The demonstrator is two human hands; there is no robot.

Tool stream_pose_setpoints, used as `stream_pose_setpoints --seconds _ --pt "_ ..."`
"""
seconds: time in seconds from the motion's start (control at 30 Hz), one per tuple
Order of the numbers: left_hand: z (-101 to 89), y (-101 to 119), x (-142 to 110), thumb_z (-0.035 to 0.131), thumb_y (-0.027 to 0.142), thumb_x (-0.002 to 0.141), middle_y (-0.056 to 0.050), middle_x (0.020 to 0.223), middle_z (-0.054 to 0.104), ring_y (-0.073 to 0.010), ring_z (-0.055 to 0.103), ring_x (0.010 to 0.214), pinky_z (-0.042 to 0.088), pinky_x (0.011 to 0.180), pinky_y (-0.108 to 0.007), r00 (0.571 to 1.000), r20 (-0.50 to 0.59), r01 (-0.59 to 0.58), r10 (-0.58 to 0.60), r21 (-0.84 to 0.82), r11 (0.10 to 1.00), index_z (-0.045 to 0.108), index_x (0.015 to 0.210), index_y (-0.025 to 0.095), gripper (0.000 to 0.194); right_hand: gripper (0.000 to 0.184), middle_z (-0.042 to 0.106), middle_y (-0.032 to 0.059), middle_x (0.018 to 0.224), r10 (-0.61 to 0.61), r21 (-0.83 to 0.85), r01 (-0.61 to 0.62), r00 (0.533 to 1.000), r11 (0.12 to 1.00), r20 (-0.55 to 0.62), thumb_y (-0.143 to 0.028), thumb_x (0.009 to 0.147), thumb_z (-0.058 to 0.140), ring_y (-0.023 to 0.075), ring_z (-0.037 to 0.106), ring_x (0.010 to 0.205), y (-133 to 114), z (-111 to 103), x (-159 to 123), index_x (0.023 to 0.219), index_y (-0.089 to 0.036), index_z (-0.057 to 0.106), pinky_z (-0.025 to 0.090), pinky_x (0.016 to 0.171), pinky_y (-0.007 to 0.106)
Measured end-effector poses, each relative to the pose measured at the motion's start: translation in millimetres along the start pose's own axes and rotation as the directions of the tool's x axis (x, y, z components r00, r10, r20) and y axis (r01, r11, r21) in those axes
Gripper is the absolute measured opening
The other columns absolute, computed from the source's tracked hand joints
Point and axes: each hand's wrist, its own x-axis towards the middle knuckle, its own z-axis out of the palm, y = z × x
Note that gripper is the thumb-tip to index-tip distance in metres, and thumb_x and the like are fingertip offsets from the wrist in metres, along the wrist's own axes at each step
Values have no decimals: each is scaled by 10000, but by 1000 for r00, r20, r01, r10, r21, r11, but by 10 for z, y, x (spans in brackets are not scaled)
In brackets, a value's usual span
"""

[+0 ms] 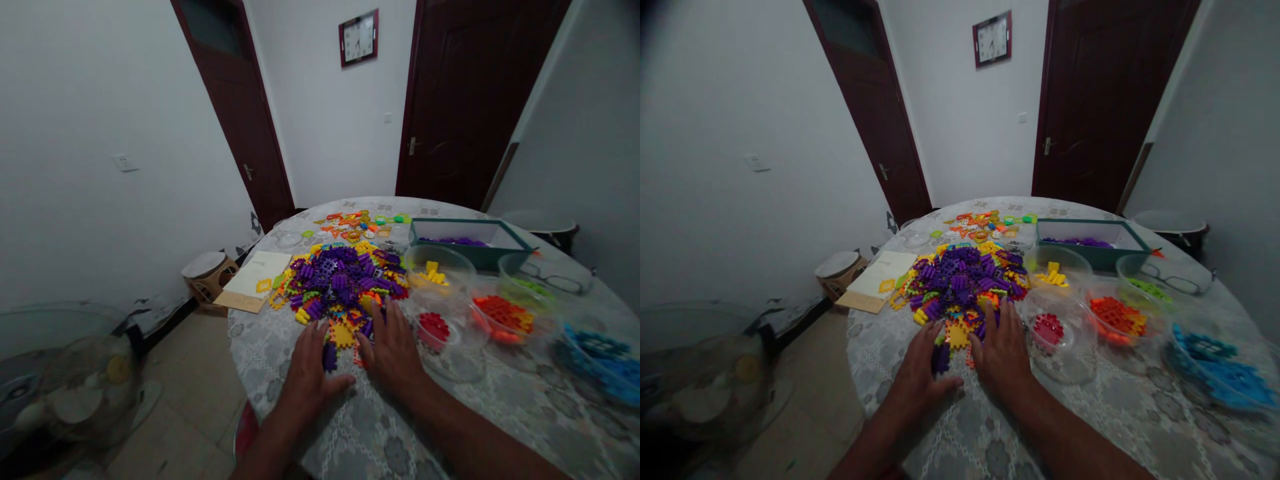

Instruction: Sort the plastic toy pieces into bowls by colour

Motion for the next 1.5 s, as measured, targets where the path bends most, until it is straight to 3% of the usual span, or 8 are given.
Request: stream_pose_setpoints --seconds 0.23,0.47,0.6,0.8,0.97,1.07,1.27,1.5 --pt "352 -13 172 894 656 573 -279 1600 376 -497 314 1497 295 1177 -664 997 66 -45 31 220 974 375 1591 187 1234 744 362 295 1600 71 -65 -75 996 995 -56 -439 951 620 483 391 1445 78 89 22 1572 -137 342 400 1098 659" --pt "480 108 348 853 677 628 -257 1404 526 -461 481 1336 389 1110 -616 989 -109 -61 97 296 953 462 1525 144 1114 635 487 278 1505 122 -107 -124 992 987 -28 -419 973 575 436 499 1356 95 141 99 1522 -140 423 442 1056 608" --pt "469 82 416 859 612 671 -223 1346 568 -427 526 1265 411 1094 -588 986 -125 -79 113 250 965 478 1513 160 1028 573 536 251 1461 118 -87 -116 993 989 9 -391 990 554 397 536 1307 98 141 137 1494 -133 463 460 1050 572" --pt "464 -13 491 780 506 826 -202 1371 585 -379 550 1276 431 1099 -563 983 -122 -134 135 12 991 443 1533 180 848 558 553 228 1443 161 -17 -161 987 987 26 -400 1005 509 360 522 1318 129 212 168 1492 -132 471 466 1046 538" --pt "470 139 549 638 382 949 -185 1403 549 -312 529 1322 424 1140 -507 989 -134 -87 61 -198 976 435 1531 204 642 556 539 224 1491 176 -11 -176 984 984 14 -419 1021 462 357 501 1369 168 301 162 1498 -134 470 426 1085 537" --pt "486 287 609 621 393 946 -185 1388 540 -303 520 1330 400 1164 -485 983 -176 -2 -51 -286 958 460 1505 177 621 527 566 203 1475 173 -6 -172 985 985 11 -408 1037 434 341 523 1356 200 328 150 1494 -150 479 402 1107 539" --pt "587 493 760 705 421 866 -229 1542 461 -335 431 1454 330 1199 -448 902 -232 221 -364 -475 852 366 1557 129 823 523 553 197 1488 188 21 -188 982 982 19 -428 1052 400 324 514 1371 221 343 144 1490 -154 484 421 1108 523" --pt "677 693 912 747 384 805 -219 1326 667 -332 646 1224 457 1054 -422 838 -172 339 -519 -580 741 415 1509 124 820 526 545 206 1488 224 78 -221 974 972 -29 -447 1044 409 340 464 1422 193 331 162 1466 -150 508 397 1135 554"
